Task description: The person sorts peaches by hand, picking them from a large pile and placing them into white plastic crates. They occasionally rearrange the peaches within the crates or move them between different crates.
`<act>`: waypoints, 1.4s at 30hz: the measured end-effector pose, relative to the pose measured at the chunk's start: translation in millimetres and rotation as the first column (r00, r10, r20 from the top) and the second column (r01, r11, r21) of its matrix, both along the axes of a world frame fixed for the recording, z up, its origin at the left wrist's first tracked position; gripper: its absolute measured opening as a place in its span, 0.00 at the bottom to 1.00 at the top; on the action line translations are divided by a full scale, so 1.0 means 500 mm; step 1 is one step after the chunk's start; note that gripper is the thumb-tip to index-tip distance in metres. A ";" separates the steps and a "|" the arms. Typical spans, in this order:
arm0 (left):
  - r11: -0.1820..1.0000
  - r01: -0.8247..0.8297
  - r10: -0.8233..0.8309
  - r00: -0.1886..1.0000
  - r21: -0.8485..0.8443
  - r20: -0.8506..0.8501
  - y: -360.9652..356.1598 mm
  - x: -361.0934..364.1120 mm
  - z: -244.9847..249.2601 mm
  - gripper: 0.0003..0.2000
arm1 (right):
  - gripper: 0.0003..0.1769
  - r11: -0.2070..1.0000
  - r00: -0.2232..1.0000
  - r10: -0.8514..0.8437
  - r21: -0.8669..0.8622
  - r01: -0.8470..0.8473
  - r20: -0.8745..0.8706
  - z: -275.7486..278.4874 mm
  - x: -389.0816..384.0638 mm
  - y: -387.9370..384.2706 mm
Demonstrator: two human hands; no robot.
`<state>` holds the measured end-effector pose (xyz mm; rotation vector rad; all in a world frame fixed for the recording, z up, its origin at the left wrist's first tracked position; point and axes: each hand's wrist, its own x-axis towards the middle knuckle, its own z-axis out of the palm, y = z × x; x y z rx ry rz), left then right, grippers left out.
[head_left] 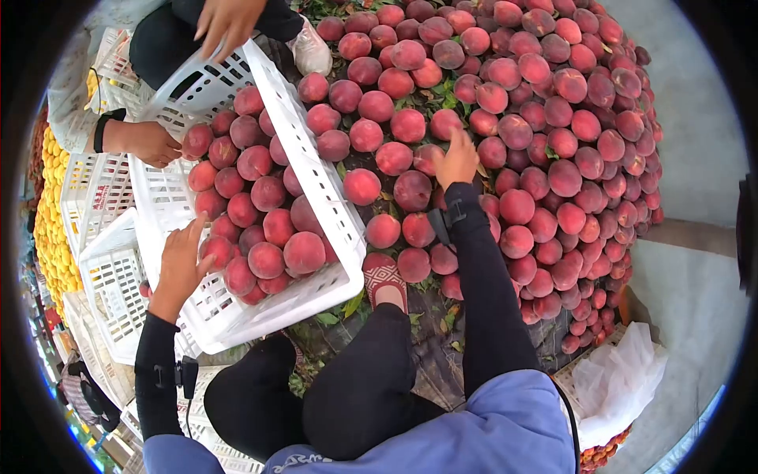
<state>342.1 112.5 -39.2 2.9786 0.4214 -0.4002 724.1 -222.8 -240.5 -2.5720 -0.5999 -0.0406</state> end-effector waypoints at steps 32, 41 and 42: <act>0.991 -0.127 0.132 0.981 -0.042 0.145 -0.039 -0.037 -0.062 0.25 | 0.42 0.880 0.964 -0.034 -0.449 0.153 0.262 0.061 0.293 -0.050; 0.967 -0.176 0.201 0.971 -0.186 0.126 -0.035 0.012 -0.009 0.24 | 0.35 0.803 0.985 0.079 0.595 0.030 -0.156 0.047 0.257 -0.048; 0.963 -0.154 0.196 0.964 -0.222 0.182 -0.043 0.032 0.009 0.23 | 0.33 0.609 0.855 0.265 0.765 0.210 -0.445 0.106 0.202 -0.039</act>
